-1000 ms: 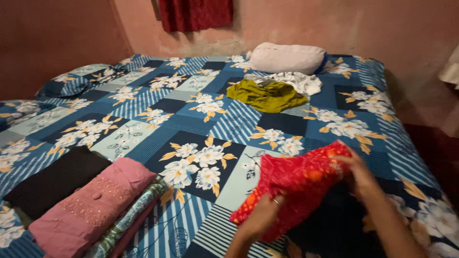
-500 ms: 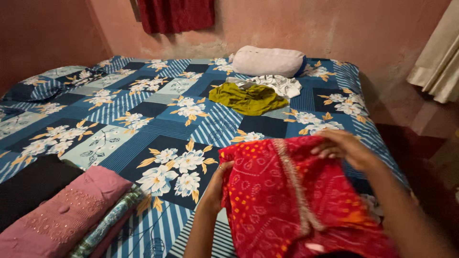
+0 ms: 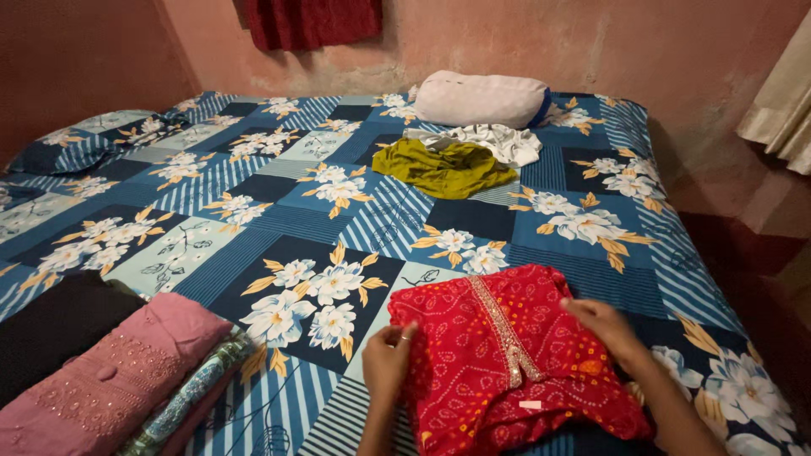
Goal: The person folds a black garment with striped trim on a bed, then folds a red patterned garment. Both items are folded by hand and placed in a neat stack on the bed.
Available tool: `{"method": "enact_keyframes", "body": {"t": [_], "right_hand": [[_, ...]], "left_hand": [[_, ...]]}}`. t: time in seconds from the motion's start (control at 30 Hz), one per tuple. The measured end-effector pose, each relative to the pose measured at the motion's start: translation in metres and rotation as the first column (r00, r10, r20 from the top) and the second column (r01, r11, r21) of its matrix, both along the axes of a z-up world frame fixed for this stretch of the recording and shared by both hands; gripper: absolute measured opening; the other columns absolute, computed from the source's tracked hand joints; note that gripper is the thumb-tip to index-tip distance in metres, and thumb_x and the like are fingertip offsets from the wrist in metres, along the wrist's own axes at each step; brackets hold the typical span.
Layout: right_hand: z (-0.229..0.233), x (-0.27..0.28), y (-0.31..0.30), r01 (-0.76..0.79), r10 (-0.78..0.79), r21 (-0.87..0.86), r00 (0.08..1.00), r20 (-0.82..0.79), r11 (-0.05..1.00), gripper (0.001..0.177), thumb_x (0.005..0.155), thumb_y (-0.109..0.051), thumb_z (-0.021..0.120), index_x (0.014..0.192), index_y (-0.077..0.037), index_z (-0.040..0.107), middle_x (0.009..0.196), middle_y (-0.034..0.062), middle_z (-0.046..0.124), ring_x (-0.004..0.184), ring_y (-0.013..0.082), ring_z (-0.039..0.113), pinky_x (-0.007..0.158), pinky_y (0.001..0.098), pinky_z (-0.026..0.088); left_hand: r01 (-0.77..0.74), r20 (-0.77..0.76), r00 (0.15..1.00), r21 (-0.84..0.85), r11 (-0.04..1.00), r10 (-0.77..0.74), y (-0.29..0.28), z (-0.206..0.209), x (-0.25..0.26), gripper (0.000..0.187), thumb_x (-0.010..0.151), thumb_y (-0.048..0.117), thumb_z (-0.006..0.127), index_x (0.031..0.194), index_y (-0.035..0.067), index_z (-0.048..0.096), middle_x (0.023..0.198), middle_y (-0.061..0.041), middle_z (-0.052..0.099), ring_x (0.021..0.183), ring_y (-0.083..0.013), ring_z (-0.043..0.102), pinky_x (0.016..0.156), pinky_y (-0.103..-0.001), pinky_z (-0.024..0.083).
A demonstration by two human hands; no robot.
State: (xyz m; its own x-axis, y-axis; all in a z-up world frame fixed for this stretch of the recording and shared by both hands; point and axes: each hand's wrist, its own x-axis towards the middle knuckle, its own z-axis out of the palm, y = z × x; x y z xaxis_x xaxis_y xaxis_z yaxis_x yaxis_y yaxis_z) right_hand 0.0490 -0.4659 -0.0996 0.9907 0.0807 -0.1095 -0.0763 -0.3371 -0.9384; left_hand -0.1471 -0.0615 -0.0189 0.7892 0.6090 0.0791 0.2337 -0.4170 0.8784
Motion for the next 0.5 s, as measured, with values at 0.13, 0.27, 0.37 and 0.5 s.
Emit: {"method": "enact_keyframes", "body": {"t": [0.13, 0.27, 0.37, 0.5], "right_hand": [[-0.013, 0.014, 0.019, 0.070, 0.052, -0.390, 0.954, 0.294, 0.918, 0.063, 0.080, -0.055, 0.074, 0.119, -0.006, 0.073, 0.099, 0.0174, 0.080, 0.087, 0.0277, 0.078, 0.079, 0.0381, 0.060], [-0.012, 0.036, 0.027, 0.250, 0.098, -0.537, 0.838, 0.537, 0.806, 0.054, 0.080, -0.055, 0.077, 0.101, -0.006, 0.077, 0.095, 0.0135, 0.078, 0.088, 0.0246, 0.074, 0.081, 0.0357, 0.058], [-0.003, 0.038, 0.034, 0.221, 0.054, -0.465, 0.860, 0.508, 0.857, 0.042, 0.089, -0.046, 0.070, 0.100, -0.006, 0.077, 0.092, 0.0131, 0.077, 0.083, 0.0254, 0.072, 0.077, 0.0383, 0.055], [0.016, 0.023, 0.046, 0.269, -0.125, -0.189, 0.826, 0.550, 0.945, 0.036, 0.099, -0.038, 0.064, 0.106, -0.003, 0.072, 0.088, 0.0129, 0.075, 0.078, 0.0236, 0.072, 0.073, 0.0370, 0.054]], "left_hand": [[0.035, -0.072, 0.997, 0.208, 0.977, -0.020, -0.015, 0.008, -0.001, 0.047, 0.076, 0.052, 0.082, 0.096, 0.009, 0.077, 0.093, -0.011, 0.075, 0.085, -0.0282, 0.072, 0.074, -0.041, 0.055], [0.033, -0.052, 0.998, 0.171, 0.985, -0.025, -0.013, 0.001, 0.013, 0.030, 0.087, 0.038, 0.071, 0.097, 0.010, 0.073, 0.090, -0.010, 0.075, 0.083, -0.0268, 0.071, 0.073, -0.041, 0.054], [0.186, 0.256, 0.962, -0.377, 0.907, -0.091, -0.002, -0.009, 0.035, 0.031, 0.094, 0.033, 0.064, 0.096, 0.002, 0.069, 0.084, -0.011, 0.072, 0.075, -0.0211, 0.065, 0.069, -0.037, 0.053], [0.232, 0.218, 0.972, -0.863, 0.449, -0.083, 0.012, -0.038, 0.054, 0.026, 0.093, 0.024, 0.061, 0.102, 0.000, 0.063, 0.082, -0.009, 0.067, 0.072, -0.0193, 0.062, 0.068, -0.035, 0.052]]}}
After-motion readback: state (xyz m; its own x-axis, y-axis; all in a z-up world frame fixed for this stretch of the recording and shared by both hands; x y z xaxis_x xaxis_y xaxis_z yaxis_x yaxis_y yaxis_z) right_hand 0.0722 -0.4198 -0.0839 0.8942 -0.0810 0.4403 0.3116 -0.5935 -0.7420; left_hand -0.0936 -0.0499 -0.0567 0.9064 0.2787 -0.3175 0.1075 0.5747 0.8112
